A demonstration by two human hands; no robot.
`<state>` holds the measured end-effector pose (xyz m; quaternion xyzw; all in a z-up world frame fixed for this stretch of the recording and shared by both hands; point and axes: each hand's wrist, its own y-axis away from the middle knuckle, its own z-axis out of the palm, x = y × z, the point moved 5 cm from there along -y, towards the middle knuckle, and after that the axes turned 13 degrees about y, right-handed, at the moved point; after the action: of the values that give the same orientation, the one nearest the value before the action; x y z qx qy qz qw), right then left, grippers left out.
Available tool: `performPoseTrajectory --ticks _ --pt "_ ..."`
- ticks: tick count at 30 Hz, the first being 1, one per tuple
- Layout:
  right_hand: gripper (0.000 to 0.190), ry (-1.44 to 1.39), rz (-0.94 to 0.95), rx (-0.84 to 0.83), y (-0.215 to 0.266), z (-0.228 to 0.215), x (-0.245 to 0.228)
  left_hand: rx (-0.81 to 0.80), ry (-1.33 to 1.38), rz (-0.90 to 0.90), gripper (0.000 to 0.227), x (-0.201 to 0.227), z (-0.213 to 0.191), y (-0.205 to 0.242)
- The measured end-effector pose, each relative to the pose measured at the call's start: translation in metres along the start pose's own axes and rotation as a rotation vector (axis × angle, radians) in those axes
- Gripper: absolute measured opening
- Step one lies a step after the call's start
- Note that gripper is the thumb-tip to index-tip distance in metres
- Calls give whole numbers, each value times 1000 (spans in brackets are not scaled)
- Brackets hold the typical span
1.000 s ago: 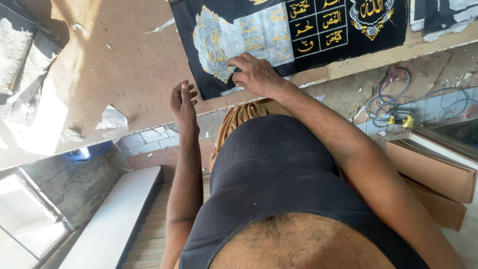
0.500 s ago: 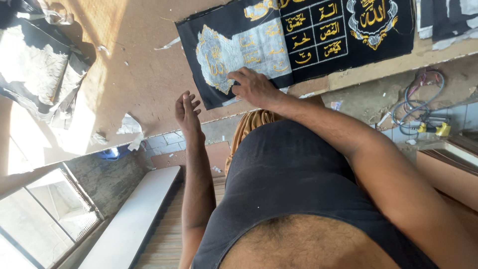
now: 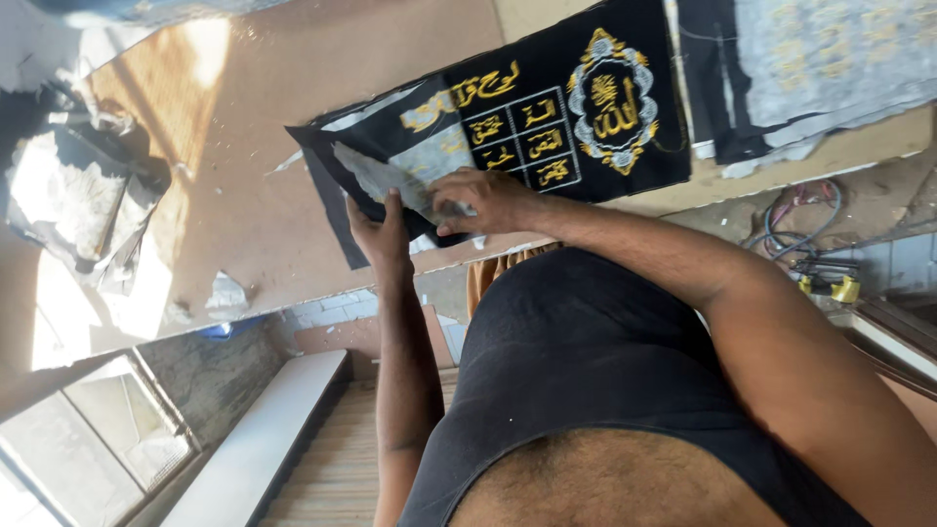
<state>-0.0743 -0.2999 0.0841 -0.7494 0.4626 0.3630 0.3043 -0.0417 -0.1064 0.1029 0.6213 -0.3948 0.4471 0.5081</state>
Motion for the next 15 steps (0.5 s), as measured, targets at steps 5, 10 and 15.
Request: performPoseTrajectory --ticks 5,10,15 --pt "71 -617 253 148 35 -72 42 -353 -317 417 57 13 134 29" --pt "40 -350 784 397 94 -116 108 -795 -591 534 64 7 223 72" --pt "20 222 690 786 153 -150 139 -543 -619 377 39 10 188 64"
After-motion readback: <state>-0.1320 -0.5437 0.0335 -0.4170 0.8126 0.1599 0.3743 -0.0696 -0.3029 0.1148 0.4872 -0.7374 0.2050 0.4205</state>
